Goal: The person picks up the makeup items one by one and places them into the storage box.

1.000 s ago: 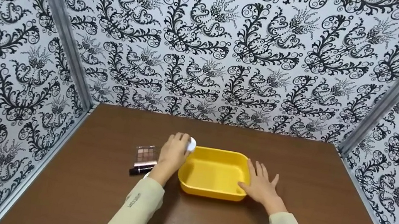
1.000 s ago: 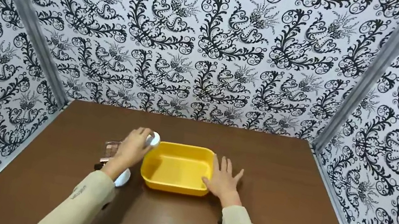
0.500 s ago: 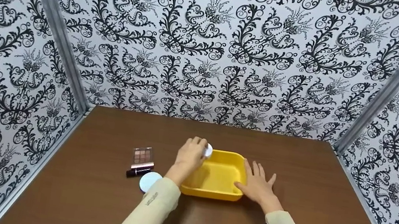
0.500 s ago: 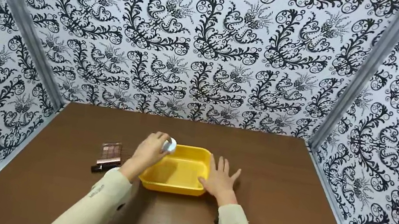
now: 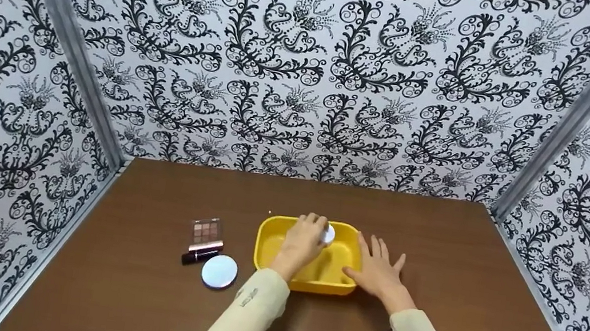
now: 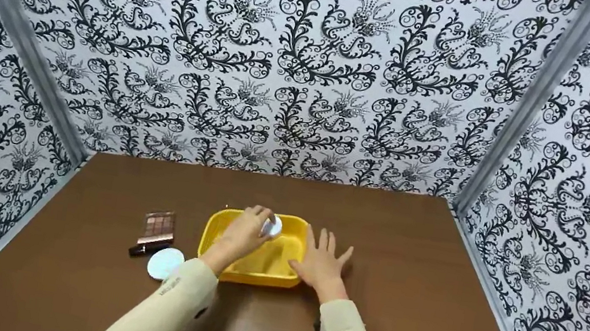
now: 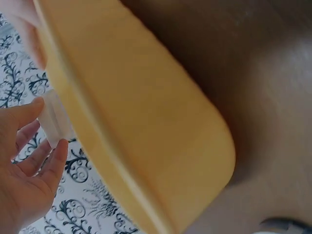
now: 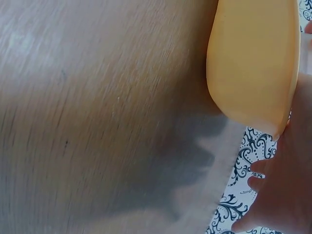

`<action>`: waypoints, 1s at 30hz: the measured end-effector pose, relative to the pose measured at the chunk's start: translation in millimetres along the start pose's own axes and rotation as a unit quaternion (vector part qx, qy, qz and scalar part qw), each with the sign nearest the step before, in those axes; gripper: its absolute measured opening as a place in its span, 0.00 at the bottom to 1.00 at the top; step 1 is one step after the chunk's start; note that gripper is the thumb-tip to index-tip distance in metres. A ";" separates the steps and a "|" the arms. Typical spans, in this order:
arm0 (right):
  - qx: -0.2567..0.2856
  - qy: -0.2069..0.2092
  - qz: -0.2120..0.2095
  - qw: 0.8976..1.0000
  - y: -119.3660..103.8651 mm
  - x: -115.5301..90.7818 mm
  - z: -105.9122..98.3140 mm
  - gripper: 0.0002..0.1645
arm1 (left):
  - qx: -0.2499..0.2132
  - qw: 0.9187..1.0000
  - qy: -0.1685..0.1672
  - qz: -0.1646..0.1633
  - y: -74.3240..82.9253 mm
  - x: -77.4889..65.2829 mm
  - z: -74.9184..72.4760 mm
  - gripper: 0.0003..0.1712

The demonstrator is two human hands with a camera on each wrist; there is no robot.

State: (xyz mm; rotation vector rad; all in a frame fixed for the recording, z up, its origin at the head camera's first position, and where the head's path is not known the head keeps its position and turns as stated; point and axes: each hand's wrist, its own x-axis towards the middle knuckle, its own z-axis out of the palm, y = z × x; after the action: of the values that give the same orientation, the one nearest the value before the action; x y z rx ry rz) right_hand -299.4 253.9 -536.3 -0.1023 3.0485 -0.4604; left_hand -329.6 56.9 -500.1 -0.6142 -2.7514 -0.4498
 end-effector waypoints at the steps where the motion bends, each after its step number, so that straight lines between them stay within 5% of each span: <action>1: 0.001 -0.001 0.000 1.000 -0.8 0.3 0.4 0.55 | -0.001 1.000 0.000 -0.001 0.1 -0.6 2.6 0.19; 19: 0.001 0.012 -0.005 1.000 1.4 2.1 3.9 0.54 | -0.008 0.993 -0.104 -0.047 19.0 3.5 47.4 0.22; 30: 0.005 0.014 -0.005 1.000 2.9 0.6 4.1 0.55 | -0.009 0.988 -0.153 -0.037 26.4 3.7 46.5 0.16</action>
State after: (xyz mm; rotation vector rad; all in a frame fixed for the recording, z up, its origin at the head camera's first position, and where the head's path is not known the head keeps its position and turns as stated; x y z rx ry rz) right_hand -299.8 255.4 -541.1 -0.1126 3.0745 -0.4822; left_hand -330.5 97.7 -534.9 -0.6322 -3.0727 -0.4289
